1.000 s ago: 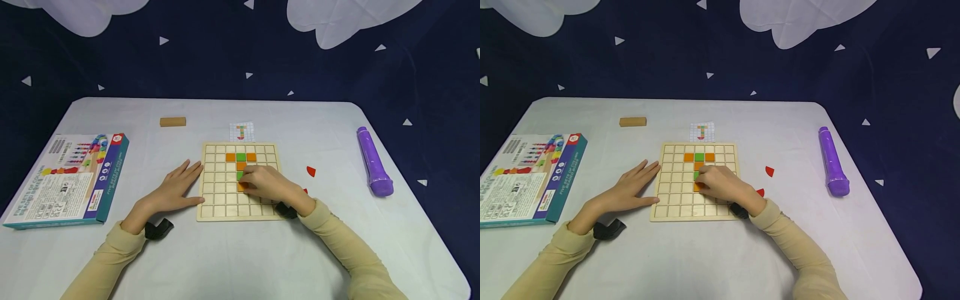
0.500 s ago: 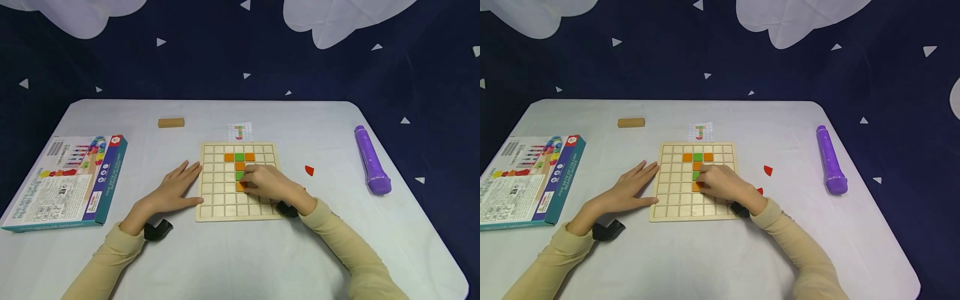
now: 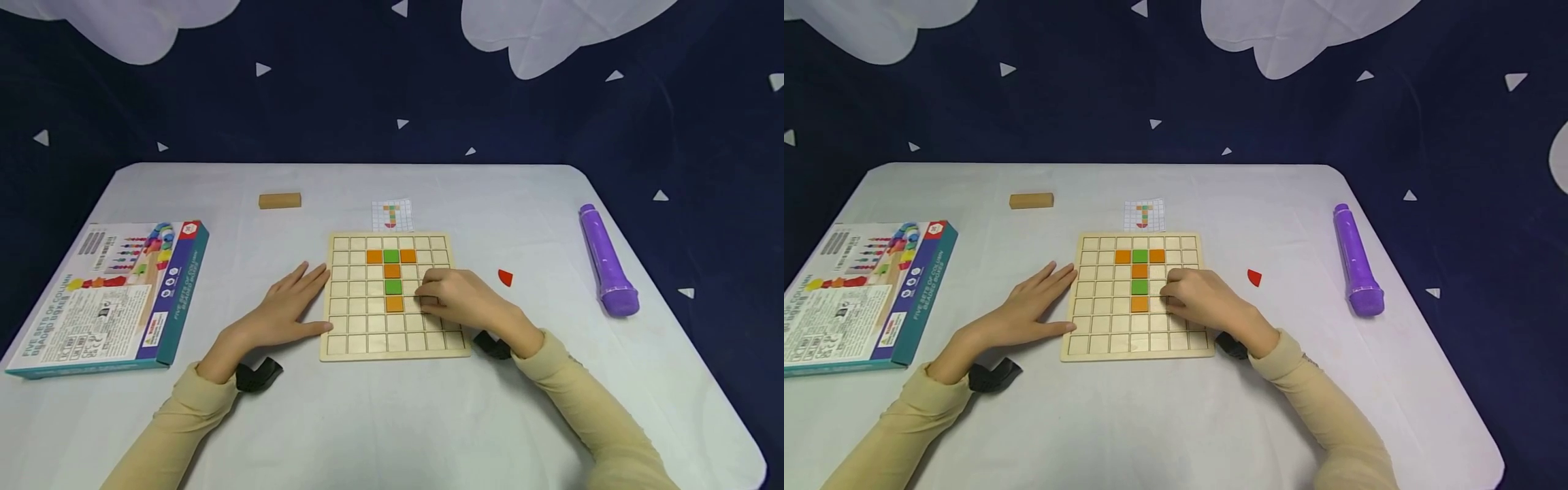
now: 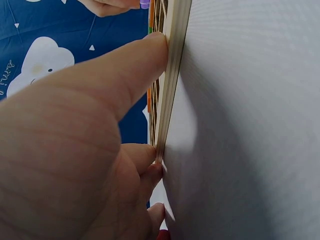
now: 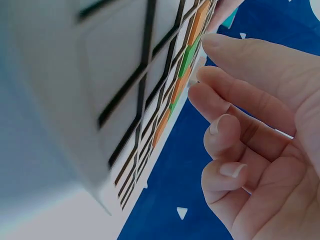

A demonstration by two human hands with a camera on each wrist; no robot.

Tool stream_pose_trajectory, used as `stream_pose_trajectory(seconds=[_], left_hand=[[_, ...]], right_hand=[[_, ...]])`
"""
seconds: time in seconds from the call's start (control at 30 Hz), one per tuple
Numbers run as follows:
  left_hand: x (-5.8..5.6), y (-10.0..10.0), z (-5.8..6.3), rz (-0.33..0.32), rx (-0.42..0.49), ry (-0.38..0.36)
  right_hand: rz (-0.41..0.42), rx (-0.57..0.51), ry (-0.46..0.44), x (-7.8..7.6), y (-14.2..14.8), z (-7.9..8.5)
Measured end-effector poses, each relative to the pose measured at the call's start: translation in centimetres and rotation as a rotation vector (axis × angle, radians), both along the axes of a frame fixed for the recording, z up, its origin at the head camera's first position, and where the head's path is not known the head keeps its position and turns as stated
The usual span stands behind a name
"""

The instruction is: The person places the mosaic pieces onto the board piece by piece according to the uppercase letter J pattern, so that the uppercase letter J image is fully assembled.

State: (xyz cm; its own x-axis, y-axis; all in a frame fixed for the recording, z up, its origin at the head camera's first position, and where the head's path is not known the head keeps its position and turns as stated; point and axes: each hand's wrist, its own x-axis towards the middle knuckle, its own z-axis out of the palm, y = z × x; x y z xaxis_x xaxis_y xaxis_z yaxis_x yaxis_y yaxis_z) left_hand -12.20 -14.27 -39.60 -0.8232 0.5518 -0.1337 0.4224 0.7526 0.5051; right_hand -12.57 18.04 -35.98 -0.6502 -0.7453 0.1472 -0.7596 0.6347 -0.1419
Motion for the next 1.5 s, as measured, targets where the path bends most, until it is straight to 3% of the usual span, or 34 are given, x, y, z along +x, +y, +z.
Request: stream_pose_trajectory(seconds=[0.2, 0.47, 0.73, 1.17, 1.5], left_hand=[[0.1, 0.0, 0.2, 0.010, 0.012, 0.025], [0.3, -0.1, -0.3, 0.000, 0.010, 0.032], [0.3, 0.0, 0.0, -0.005, 0.006, 0.035], [0.2, 0.2, 0.1, -0.005, 0.000, 0.026], [0.1, 0.2, 0.1, -0.004, -0.007, 0.027]], right_hand=[[-0.050, -0.017, 0.018, 0.4, 1.7, 0.2], [-0.111, -0.058, 0.024, 1.5, 4.5, -0.8], [-0.184, -0.034, 0.001, 2.0, 6.7, -1.3], [-0.213, -0.105, 0.072, 1.3, 9.4, -1.4], [-0.286, -0.097, 0.042, 0.7, 10.6, -1.4]])
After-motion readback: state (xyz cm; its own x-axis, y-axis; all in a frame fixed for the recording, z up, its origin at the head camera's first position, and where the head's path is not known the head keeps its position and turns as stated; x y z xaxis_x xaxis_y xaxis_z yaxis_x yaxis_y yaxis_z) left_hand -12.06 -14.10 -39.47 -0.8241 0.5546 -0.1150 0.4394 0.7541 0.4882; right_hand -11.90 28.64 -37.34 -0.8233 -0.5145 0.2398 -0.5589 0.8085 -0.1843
